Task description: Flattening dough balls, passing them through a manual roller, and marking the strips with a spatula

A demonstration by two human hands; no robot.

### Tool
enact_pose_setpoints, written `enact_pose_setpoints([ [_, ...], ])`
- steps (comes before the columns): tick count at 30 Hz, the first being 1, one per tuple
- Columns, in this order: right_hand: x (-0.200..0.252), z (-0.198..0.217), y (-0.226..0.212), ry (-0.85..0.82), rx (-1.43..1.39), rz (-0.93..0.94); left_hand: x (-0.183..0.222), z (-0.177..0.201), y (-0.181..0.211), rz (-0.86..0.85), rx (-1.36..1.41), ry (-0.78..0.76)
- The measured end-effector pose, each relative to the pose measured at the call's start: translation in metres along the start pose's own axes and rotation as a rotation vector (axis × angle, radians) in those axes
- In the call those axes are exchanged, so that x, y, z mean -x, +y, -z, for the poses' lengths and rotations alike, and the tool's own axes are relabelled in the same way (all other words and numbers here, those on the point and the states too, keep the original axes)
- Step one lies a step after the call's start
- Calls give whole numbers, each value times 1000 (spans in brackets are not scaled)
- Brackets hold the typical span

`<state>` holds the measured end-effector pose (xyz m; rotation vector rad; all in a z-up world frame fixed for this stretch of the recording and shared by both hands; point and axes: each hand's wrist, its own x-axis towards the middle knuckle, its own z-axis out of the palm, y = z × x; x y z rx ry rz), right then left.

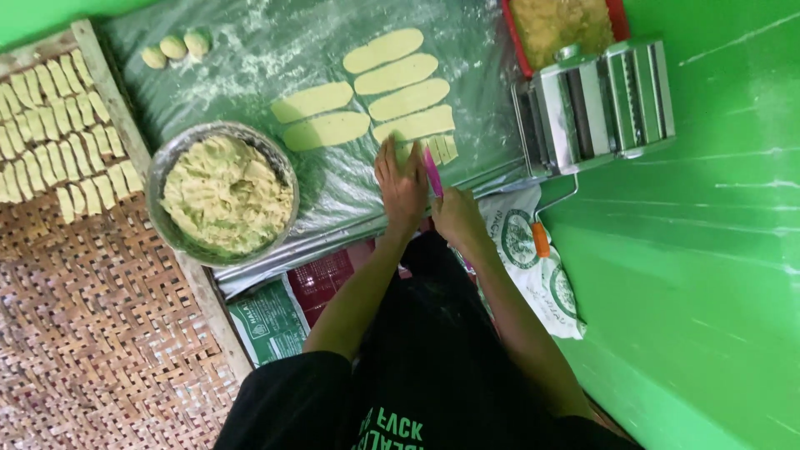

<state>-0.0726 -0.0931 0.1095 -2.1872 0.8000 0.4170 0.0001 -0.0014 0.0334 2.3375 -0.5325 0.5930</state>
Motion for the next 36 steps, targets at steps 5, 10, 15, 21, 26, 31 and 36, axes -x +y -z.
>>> enact_pose_setpoints([
  [5, 43, 15, -37, -12, 18, -45, 4, -1, -3, 18, -2, 5],
  [10, 35, -1, -20, -12, 47, -40, -3, 12, -1, 60, 65, -39],
  [15, 69, 19, -60, -21, 57, -91, 1, 12, -7, 173, 212, -42],
  [21, 62, 9, -47, -7, 72, -54, -10, 18, -27, 44, 161, -104],
  [26, 55, 1, -41, 25, 23, -33, 2, 15, -39, -42, 176, -136],
  [31, 70, 10, -51, 27, 54, -68, 8, 4, -43, -74, 118, -106],
  [36, 75, 12, -43, -36, 17, -49, 4, 16, -41, -11, 137, -115],
])
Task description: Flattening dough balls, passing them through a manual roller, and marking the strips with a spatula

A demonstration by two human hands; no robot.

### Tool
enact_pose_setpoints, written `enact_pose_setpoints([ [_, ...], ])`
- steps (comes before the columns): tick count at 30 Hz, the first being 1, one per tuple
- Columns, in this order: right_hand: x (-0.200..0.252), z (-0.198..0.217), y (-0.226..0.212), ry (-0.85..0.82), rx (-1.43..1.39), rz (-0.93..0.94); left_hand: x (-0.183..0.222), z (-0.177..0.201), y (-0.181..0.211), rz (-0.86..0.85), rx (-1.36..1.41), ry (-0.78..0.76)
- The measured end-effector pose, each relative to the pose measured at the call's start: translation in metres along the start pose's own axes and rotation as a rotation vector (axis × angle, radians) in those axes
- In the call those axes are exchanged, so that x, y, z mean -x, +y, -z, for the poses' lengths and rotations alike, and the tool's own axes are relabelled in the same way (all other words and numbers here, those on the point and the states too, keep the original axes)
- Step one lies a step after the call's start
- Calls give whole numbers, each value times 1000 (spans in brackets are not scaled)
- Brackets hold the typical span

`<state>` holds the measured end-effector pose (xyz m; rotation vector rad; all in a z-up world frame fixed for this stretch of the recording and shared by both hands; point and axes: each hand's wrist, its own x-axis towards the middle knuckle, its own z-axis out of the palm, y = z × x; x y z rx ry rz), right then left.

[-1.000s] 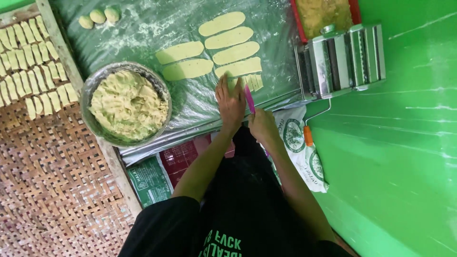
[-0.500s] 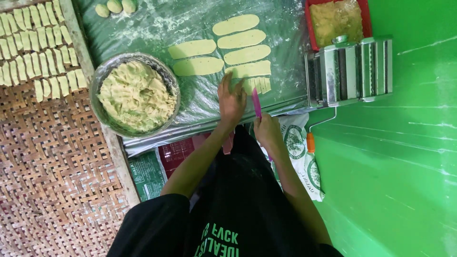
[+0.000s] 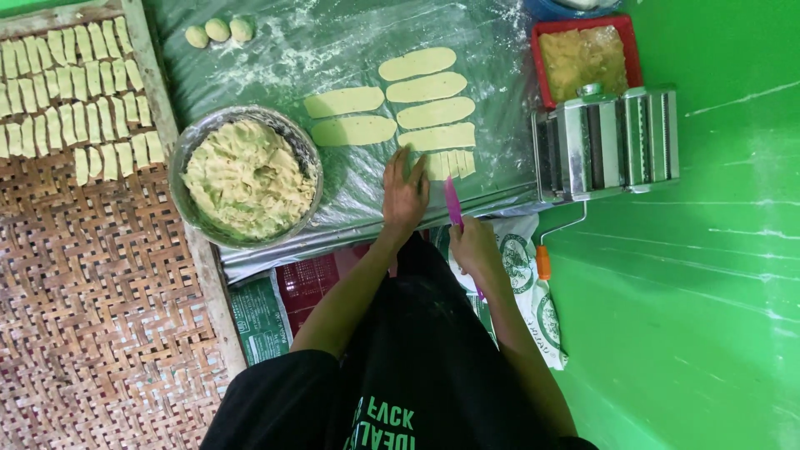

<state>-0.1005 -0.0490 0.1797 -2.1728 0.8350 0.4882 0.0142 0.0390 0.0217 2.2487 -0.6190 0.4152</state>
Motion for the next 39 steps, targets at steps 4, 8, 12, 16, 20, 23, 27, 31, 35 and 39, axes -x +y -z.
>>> enact_pose_setpoints([
  [4, -5, 0, -14, 100, -96, 59, -2, -3, -2, 2, -25, 3],
  [8, -20, -7, -10, 225, -26, 231, -1, 4, 4, 19, -39, -77],
  [12, -34, -9, -16, 239, 40, 265, -2, 6, 4, 38, -40, -152],
  [16, -42, -14, -19, 209, -6, 276, 0, 2, 0, 42, -51, -149],
  [20, -46, -15, -19, 181, 47, 256, 0, 5, 3, 37, -51, -164],
  [23, -62, -21, -6, 162, 36, 238, -2, 8, 3, 33, -46, -166],
  [27, -63, -23, -12, 138, 118, 198, 1, 4, 2, 23, -50, -145],
  [31, -75, -19, -12, 130, 146, 146, 0, 0, 0, 3, -59, -145],
  [35, -37, 3, -49, 74, 41, 84, 0, 3, 2, 1, -92, -166],
  [39, -42, -11, -41, 66, 21, 57, 0, 0, 1, 13, -97, -172],
])
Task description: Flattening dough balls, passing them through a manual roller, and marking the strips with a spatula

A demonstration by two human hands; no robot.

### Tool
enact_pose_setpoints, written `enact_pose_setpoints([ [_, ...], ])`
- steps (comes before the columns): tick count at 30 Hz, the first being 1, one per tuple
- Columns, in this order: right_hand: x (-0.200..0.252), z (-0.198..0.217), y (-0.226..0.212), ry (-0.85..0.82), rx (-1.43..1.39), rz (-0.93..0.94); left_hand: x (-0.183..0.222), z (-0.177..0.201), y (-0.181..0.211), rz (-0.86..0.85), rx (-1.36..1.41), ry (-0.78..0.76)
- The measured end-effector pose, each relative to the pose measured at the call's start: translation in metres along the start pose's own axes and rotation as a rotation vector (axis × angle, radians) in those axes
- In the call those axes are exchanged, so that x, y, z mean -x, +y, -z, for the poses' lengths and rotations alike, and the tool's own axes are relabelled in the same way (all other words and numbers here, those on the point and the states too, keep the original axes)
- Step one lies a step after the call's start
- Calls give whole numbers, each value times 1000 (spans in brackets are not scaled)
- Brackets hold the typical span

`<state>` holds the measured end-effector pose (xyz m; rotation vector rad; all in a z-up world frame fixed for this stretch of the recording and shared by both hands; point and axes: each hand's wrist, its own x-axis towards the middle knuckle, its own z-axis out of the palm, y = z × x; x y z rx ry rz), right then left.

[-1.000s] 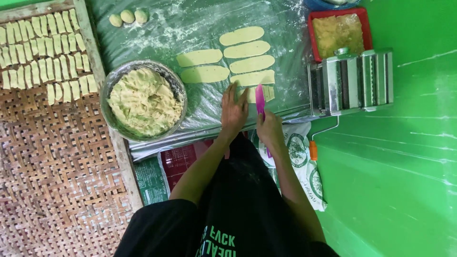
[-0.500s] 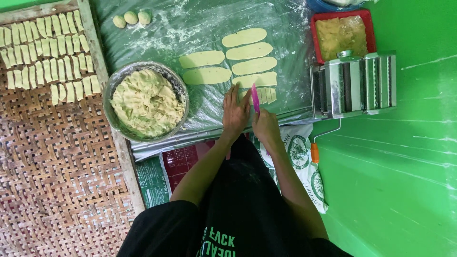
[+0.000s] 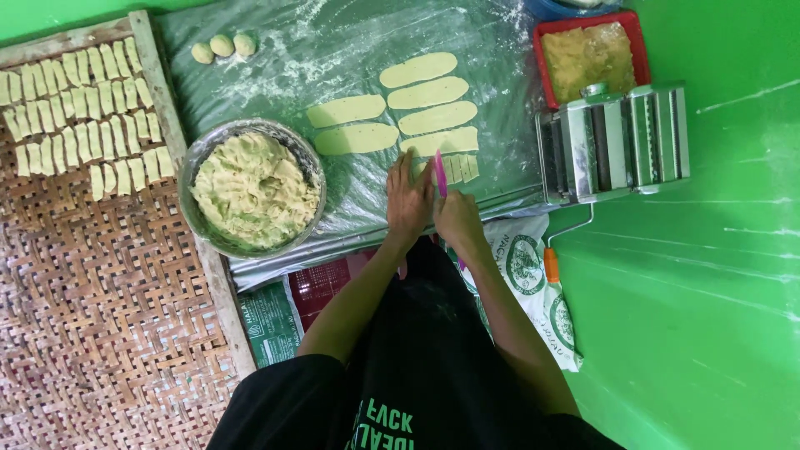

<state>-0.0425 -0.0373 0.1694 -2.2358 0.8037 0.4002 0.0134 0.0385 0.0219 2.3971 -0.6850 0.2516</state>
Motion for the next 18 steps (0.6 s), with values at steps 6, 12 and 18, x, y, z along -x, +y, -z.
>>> enact_pose_setpoints([
  [6, -25, -31, 27, 18, 87, 13, 0, -4, -2, -37, 3, 56],
  [12, -25, -18, 19, 26, 86, 7, 0, -9, -4, -47, 12, 71],
  [18, -31, -21, 33, 41, 96, 22, -1, -4, 1, -40, 0, 104],
])
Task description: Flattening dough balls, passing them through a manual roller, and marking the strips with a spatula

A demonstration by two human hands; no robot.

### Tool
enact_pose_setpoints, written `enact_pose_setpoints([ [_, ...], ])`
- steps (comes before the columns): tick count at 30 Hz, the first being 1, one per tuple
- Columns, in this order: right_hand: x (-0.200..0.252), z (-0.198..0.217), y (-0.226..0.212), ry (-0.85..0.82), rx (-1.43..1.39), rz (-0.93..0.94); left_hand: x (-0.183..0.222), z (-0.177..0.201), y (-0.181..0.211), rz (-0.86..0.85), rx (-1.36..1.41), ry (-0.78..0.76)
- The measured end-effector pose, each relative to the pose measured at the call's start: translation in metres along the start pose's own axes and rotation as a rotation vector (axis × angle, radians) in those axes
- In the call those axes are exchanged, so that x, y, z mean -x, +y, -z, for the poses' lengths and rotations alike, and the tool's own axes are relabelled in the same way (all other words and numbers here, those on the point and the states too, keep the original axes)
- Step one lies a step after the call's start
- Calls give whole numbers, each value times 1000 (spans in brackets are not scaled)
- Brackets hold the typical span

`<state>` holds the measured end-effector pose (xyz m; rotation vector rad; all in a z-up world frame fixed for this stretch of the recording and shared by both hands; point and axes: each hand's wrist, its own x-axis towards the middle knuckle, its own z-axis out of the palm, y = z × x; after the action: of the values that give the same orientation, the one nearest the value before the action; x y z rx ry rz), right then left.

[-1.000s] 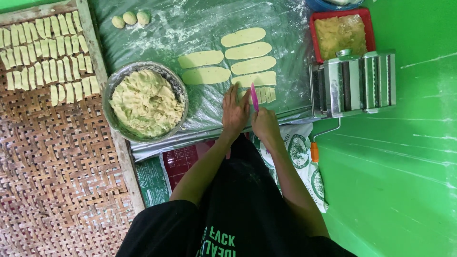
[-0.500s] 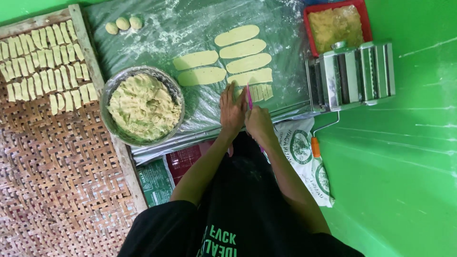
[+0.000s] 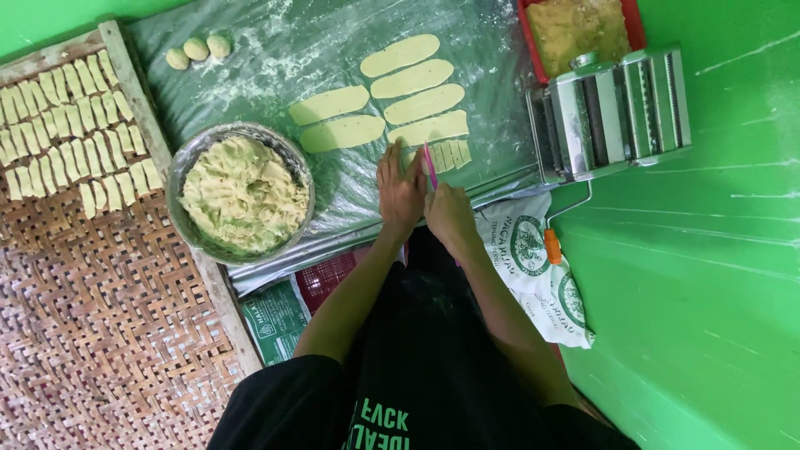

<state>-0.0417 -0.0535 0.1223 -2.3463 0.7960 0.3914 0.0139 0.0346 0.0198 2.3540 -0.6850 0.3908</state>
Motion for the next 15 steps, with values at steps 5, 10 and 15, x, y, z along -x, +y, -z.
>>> enact_pose_setpoints([
  [5, 14, -3, -3, -13, -40, 1, -1, 9, 3, -5, -1, 3],
  [10, 16, 2, 0, -14, -26, 2, -4, 6, 4, -9, -7, 11],
  [15, 17, -7, 17, -8, 34, -3, -9, 18, 9, -17, 18, 51],
])
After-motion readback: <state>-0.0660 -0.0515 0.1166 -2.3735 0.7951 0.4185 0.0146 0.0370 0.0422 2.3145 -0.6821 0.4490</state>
